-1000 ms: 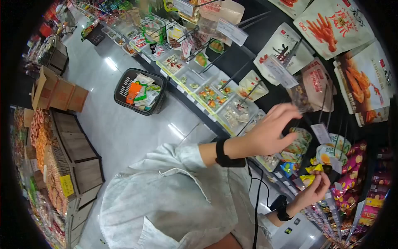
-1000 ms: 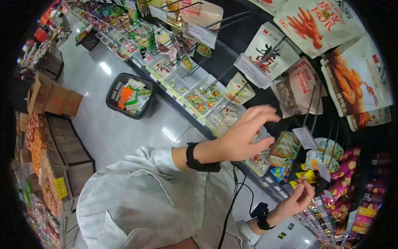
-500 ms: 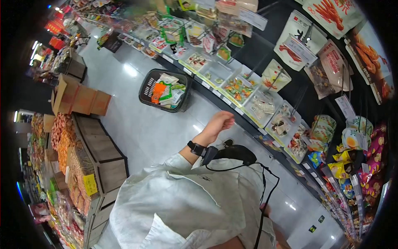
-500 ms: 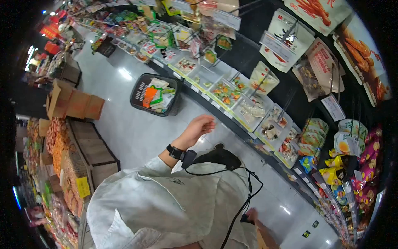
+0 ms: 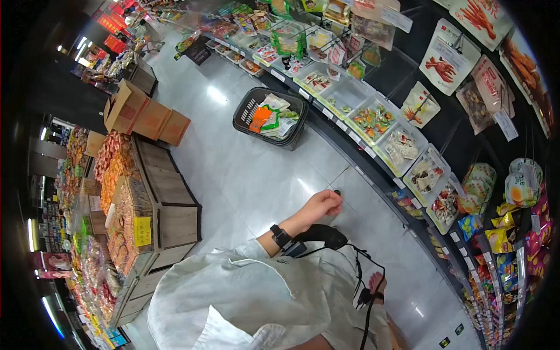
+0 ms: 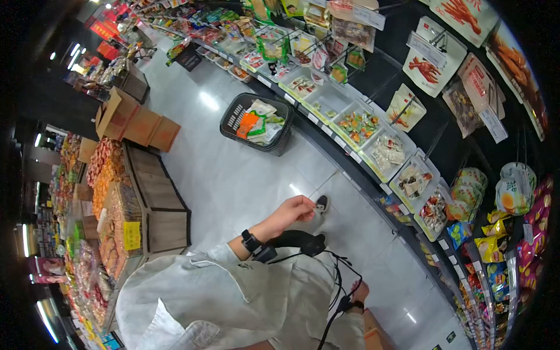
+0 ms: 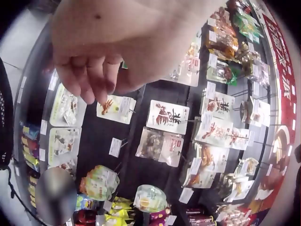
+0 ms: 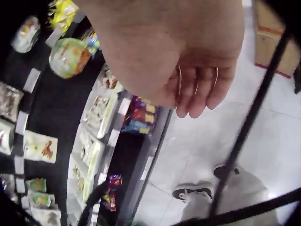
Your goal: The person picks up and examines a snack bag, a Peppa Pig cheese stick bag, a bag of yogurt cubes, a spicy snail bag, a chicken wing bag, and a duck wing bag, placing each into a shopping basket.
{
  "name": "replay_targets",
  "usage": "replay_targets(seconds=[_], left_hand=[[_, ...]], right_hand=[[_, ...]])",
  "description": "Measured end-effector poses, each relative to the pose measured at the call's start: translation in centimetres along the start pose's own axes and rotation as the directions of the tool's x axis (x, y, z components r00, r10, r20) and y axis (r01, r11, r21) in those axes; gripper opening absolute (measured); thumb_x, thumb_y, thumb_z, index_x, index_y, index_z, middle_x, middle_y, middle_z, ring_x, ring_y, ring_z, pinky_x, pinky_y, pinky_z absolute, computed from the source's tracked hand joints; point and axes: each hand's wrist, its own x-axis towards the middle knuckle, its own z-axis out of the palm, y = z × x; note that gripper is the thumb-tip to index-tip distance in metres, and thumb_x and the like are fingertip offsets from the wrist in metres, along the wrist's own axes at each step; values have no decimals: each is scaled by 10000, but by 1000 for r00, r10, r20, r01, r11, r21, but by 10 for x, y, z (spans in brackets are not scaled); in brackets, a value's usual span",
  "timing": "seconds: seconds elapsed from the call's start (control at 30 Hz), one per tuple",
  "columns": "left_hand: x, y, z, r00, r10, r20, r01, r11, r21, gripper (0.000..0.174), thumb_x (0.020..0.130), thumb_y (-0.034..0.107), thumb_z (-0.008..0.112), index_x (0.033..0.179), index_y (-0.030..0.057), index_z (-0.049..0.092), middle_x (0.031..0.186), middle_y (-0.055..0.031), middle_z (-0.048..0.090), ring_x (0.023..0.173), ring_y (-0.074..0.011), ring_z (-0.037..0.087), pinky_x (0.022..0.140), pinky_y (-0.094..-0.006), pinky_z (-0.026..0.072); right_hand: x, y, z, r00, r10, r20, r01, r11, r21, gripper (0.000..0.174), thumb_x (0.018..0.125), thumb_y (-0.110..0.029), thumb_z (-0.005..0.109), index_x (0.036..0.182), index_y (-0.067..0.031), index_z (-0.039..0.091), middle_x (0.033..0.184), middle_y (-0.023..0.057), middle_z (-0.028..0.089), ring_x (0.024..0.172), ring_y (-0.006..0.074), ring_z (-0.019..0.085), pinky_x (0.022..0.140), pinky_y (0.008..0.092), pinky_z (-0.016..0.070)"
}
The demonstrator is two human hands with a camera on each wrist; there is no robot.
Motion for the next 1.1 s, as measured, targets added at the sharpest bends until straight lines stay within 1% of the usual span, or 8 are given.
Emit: replay_targets(seconds=[0.07,0.23,0.43,0.6,0.7,0.77,1.0,1.1], left_hand=[[-13,-7,-15,1000,16,-8,-15,1000,25,204,1012,213,545,1121,59,622,1006,-36,667,949,-124,631,872,-284,504],[-41,-15,-84,992,50,-117,-62,993,-99,201,1011,208,547,1124,61,623,1005,-38,671,950,-124,633,869,-278,501],[-62,7,-192,970,70,-235,-113,977,-178,192,1005,204,552,1123,71,623,978,-29,672,921,-117,637,855,-266,497],[-79,44,-307,945,149,-291,-213,956,-200,180,995,188,552,1106,61,614,965,-42,669,906,-135,639,831,-271,497],[-93,64,-367,894,139,-427,-257,938,-232,176,993,175,543,1105,59,613,949,-43,661,904,-138,635,829,-275,499],[-94,72,-403,872,117,-475,-264,930,-256,169,990,162,539,1099,58,615,938,-40,656,889,-138,633,820,-271,501],[-48,98,-463,879,26,-476,-193,933,-305,173,991,160,542,1099,52,623,938,-41,667,875,-127,639,809,-262,507],[-18,118,-482,896,5,-444,-133,957,-258,173,994,174,547,1101,59,618,939,-38,666,887,-131,637,812,-271,499]], right_hand=[[7,-27,35,991,-71,110,91,976,-198,163,915,-198,617,932,-39,648,803,75,666,618,169,610,507,292,469],[3,-38,123,911,-265,314,344,911,-229,176,892,-198,690,1031,-101,641,850,42,670,681,168,636,544,273,488],[-11,-1,182,925,-157,346,321,809,-492,166,928,-219,659,991,-66,637,828,64,672,655,173,637,529,281,484],[-67,39,241,996,17,90,35,842,-538,197,922,-179,592,1016,-27,675,764,66,660,545,159,564,474,301,457],[-84,33,281,995,38,94,35,743,-668,211,916,-194,575,928,-29,707,722,72,647,532,171,573,444,316,429],[-100,20,312,970,-87,228,231,635,-738,191,914,-165,579,958,-29,706,736,56,651,553,160,582,455,311,435],[-77,-2,424,975,-80,208,171,868,-466,203,919,-91,604,1103,-15,643,1004,100,676,867,188,662,744,312,576],[-47,-1,479,977,-56,204,144,885,-444,173,918,-140,602,1055,-45,647,863,59,666,722,154,625,615,306,502]])
